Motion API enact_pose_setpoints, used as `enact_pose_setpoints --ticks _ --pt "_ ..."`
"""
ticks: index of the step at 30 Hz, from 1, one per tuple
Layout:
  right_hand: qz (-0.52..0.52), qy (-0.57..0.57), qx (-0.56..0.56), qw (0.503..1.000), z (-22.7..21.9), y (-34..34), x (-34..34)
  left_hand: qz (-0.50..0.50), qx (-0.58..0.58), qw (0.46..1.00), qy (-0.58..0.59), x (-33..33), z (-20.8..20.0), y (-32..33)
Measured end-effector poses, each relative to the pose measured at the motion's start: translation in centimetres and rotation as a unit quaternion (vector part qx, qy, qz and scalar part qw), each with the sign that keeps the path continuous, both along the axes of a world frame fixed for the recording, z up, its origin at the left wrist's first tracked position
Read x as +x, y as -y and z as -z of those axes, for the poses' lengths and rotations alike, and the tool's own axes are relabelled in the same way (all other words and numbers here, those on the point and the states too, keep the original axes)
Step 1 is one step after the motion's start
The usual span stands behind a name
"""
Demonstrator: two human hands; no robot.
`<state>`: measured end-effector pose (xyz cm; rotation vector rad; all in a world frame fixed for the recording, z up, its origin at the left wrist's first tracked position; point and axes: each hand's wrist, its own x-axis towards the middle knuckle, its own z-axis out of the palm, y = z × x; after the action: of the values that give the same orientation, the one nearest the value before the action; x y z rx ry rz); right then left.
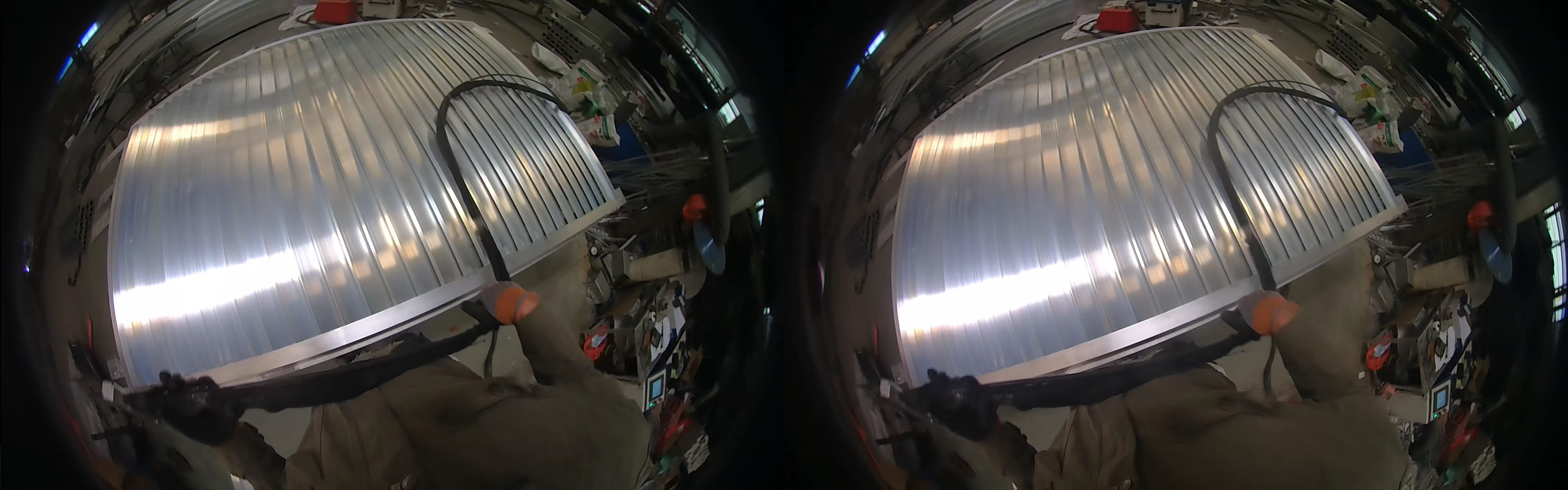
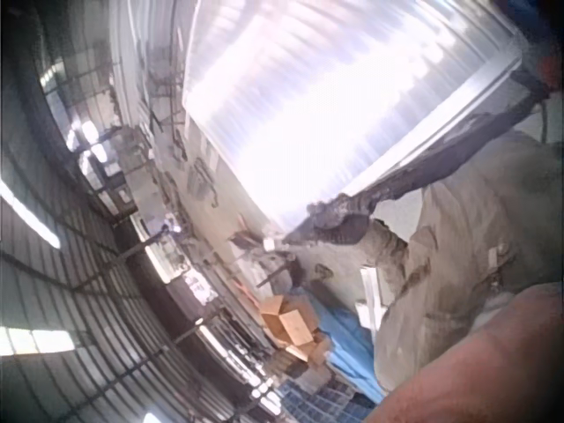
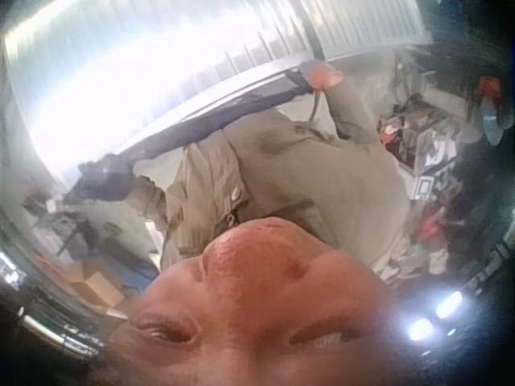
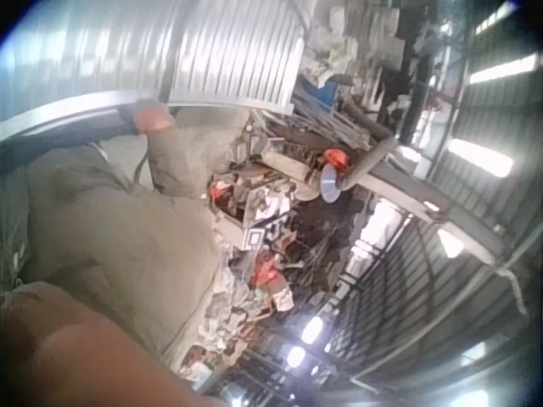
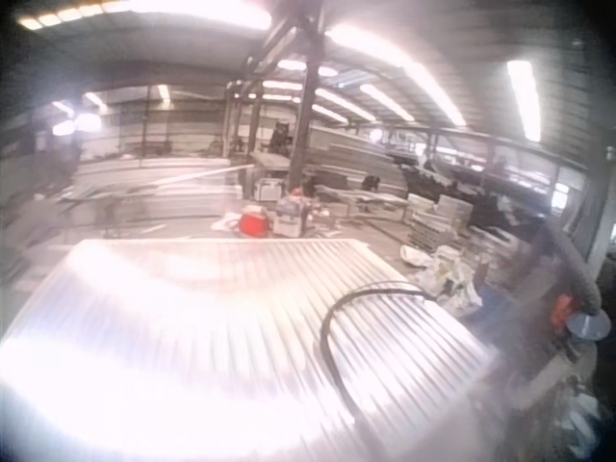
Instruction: The person welds a metal frame using a handheld welding torch. They position the torch along the seams of a large corrugated metal panel, creating bright sparks as they move steadily along the joint. The person repositions the panel and continues welding along different edges.
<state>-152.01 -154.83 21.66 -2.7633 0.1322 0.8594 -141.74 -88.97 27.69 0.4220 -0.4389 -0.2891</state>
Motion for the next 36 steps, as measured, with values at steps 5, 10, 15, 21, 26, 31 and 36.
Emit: enact_pose_setpoints --ticks 5,10,15,21,26,31,36 --pt "0.153 -0.175 0.048 0.971 -0.7 -1.4 -8.6 -0.277 0.057 0.946 -0.161 3.0 3.1 4.2" --pt "0.252 -0.16 0.084 0.951 3.3 -1.3 -13.8 -0.057 0.077 0.98 -0.176 2.6 5.3 10.1" --pt "0.125 0.043 -0.034 0.991 6.8 -1.5 -8.2 -0.044 0.215 0.97 -0.101 1.4 8.0 12.2" --pt "0.041 0.197 0.292 0.935 0.3 -13.9 11.8 0.012 0.072 0.96 -0.271 3.4 6.8 13.7" --pt "-0.117 -0.016 0.468 0.876 -4.2 -24.6 24.8 -0.098 0.151 0.961 -0.212 3.5 6.1 16.3" --pt "-0.116 -0.285 0.486 0.818 -4.2 -36.9 32.9 -0.157 0.115 0.938 -0.287 5.1 5.8 17.4" --pt "-0.167 -0.378 0.504 0.758 -0.4 -46.0 35.8 -0.175 0.137 0.933 -0.284 7.4 7.5 16.6"
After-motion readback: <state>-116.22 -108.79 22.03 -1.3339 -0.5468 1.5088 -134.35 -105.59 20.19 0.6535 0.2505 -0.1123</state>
